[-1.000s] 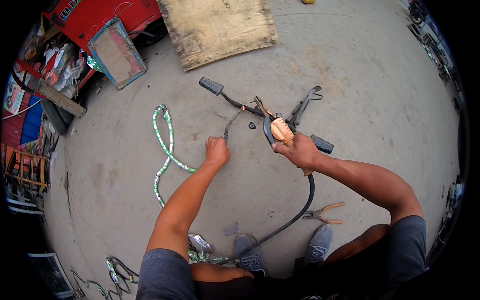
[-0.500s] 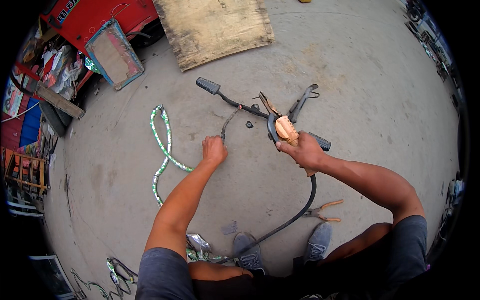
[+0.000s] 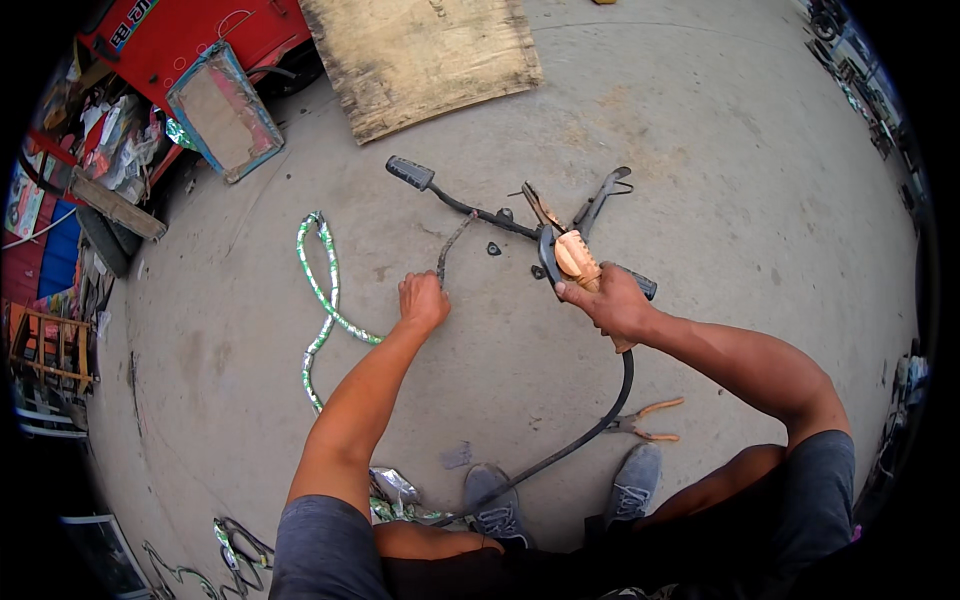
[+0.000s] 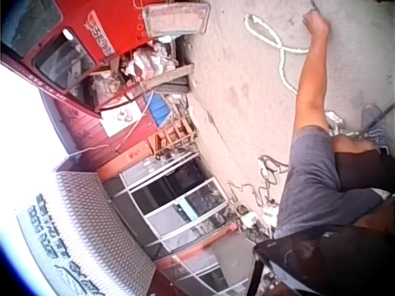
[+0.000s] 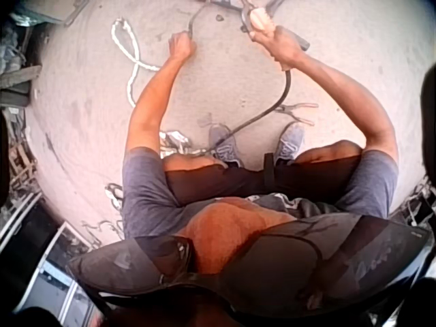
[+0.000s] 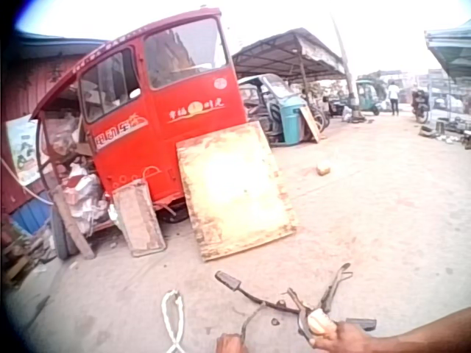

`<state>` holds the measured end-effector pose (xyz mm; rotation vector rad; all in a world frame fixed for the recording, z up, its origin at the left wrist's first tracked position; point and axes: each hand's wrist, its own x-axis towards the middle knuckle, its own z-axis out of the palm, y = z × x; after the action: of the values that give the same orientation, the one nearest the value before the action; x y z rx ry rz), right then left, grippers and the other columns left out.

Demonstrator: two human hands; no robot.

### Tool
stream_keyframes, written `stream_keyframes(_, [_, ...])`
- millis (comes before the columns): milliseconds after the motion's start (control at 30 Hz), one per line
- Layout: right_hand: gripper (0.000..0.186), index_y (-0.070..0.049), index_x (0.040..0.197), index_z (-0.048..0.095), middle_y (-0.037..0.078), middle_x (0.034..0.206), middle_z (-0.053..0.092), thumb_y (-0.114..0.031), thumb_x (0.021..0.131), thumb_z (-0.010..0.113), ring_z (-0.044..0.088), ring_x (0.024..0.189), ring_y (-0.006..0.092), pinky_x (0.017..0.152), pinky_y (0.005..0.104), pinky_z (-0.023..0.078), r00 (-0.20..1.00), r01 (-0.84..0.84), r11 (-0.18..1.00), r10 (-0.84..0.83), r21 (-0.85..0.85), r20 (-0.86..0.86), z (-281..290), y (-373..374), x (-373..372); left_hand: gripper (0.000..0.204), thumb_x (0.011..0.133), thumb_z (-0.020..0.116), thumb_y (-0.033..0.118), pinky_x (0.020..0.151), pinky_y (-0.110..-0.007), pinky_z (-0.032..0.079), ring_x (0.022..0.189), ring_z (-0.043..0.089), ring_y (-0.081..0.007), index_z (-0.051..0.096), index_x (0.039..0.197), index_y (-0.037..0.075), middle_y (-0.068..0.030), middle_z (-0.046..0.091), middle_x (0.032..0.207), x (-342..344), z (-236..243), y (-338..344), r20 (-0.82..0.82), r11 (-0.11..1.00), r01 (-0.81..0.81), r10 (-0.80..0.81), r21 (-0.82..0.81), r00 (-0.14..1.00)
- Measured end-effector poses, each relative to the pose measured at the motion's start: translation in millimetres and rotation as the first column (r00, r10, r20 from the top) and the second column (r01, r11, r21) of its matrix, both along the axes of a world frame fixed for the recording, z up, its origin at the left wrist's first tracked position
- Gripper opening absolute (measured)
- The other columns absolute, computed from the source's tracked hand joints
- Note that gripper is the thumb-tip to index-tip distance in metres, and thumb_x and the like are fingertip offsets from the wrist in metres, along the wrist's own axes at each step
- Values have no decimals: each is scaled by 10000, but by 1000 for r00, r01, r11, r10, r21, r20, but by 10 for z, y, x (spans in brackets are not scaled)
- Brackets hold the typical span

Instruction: The person sits on the floor and uses a welding torch to join metal parts of a pedal assembly. They position the parts, weld them together, and then inspect the welded joint.

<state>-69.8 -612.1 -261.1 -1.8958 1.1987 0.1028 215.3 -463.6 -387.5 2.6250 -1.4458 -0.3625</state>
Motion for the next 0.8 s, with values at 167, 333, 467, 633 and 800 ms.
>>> stream_keyframes(167, [800, 109, 937, 567, 193, 762, 638, -666, 775, 675, 656, 695, 257, 632, 384, 535, 1000, 6, 1000, -6, 4, 16, 15, 1, -25, 309, 791, 728, 189, 911, -467, 445, 1040, 576, -374, 635, 970, -45, -223, 656, 1019, -1, -22, 2, 11, 1000, -5, 5, 1, 1000])
stream_keyframes(333, [700, 64, 897, 535, 119, 691, 602, -607, 793, 703, 616, 563, 173, 503, 333, 515, 995, 75, 991, -81, 108, 52, 172, 43, -52, 311, 796, 725, 192, 919, -464, 441, 1049, 572, -371, 633, 981, -40, -218, 654, 1034, -3, -25, 15, 14, 1000, -8, 7, 6, 1000])
stream_keyframes(467, [666, 46, 914, 520, 85, 673, 583, -583, 804, 708, 592, 526, 146, 464, 313, 500, 987, 110, 985, -124, 135, 105, 162, 40, -140, 308, 801, 720, 195, 924, -462, 440, 1055, 568, -370, 631, 987, -34, -211, 653, 1039, -18, -3, 5, 23, 1000, -9, 9, 14, 1000])
stream_keyframes(633, [640, 34, 954, 513, 69, 679, 565, -565, 826, 697, 576, 518, 140, 462, 303, 498, 971, 144, 972, -174, 183, 161, 114, 20, -270, 313, 806, 718, 204, 928, -462, 440, 1060, 566, -364, 628, 995, -30, -202, 653, 1047, -37, 9, 11, 22, 1000, -15, 15, 21, 1000])
stream_keyframes(800, [590, 18, 942, 498, 53, 671, 540, -537, 857, 678, 562, 512, 136, 457, 301, 497, 954, 177, 958, -224, 227, 197, 124, 17, -383, 313, 817, 707, 203, 961, -448, 410, 1110, 542, -329, 638, 1042, -4, -167, 643, 1102, -41, 41, 1, 3, 996, -29, 29, 83, 1000])
